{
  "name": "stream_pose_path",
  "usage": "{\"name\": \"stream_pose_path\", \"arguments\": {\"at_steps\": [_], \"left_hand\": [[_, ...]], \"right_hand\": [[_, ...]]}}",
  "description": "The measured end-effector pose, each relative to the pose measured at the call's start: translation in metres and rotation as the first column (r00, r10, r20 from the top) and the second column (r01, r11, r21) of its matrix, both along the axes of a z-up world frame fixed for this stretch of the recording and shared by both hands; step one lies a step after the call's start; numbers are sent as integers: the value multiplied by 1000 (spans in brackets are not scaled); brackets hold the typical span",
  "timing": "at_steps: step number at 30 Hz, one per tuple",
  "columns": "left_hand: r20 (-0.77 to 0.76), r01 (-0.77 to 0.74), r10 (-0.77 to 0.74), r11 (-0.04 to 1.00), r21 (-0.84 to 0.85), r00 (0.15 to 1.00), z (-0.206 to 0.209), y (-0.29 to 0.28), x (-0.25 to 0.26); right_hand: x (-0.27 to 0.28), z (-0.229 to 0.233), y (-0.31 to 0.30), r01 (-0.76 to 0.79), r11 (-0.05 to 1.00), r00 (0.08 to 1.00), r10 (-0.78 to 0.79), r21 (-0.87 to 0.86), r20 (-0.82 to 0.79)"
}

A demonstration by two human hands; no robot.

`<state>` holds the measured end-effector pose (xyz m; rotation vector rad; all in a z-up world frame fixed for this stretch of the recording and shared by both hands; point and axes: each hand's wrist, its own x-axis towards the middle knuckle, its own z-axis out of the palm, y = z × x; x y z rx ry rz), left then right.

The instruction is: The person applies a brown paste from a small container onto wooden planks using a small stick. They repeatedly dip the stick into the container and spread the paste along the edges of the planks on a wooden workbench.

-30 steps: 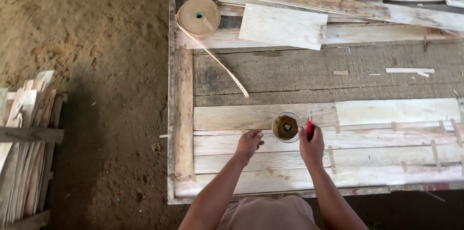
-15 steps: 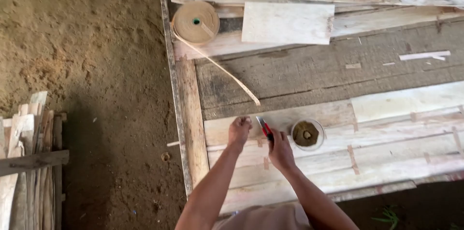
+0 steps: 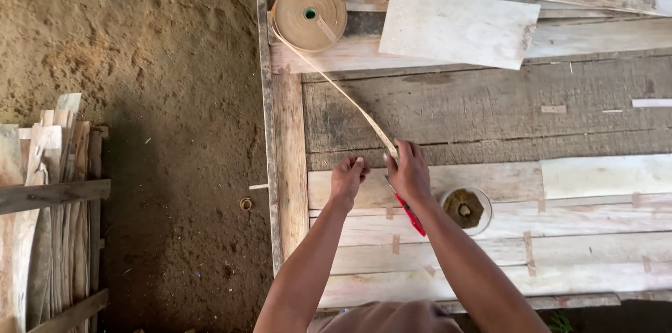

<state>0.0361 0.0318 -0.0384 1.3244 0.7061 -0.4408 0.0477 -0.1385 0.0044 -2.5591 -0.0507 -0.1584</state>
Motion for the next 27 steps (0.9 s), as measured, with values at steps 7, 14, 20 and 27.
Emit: {"name": "stream_pose_path", "arguments": {"at_steps": [7,14,20,27], "left_hand": [[-6,18,-18,1000,-21,1000,29,12,30],[-21,-27,26,999,-28,999,52,20,28],[-22,-187,186,981,-44,982,30,22,-1],[-34,-220,218,971,-91,975,39,38,-35]], "right_hand": [[78,4,30,-63,998,889,48,-18,-456],[38,18,44,239,870,767,104,432,-633],[-15,57,64,201,853,731,196,482,-653],[-82,32,63,345,755,652,234,558,-721]]}}
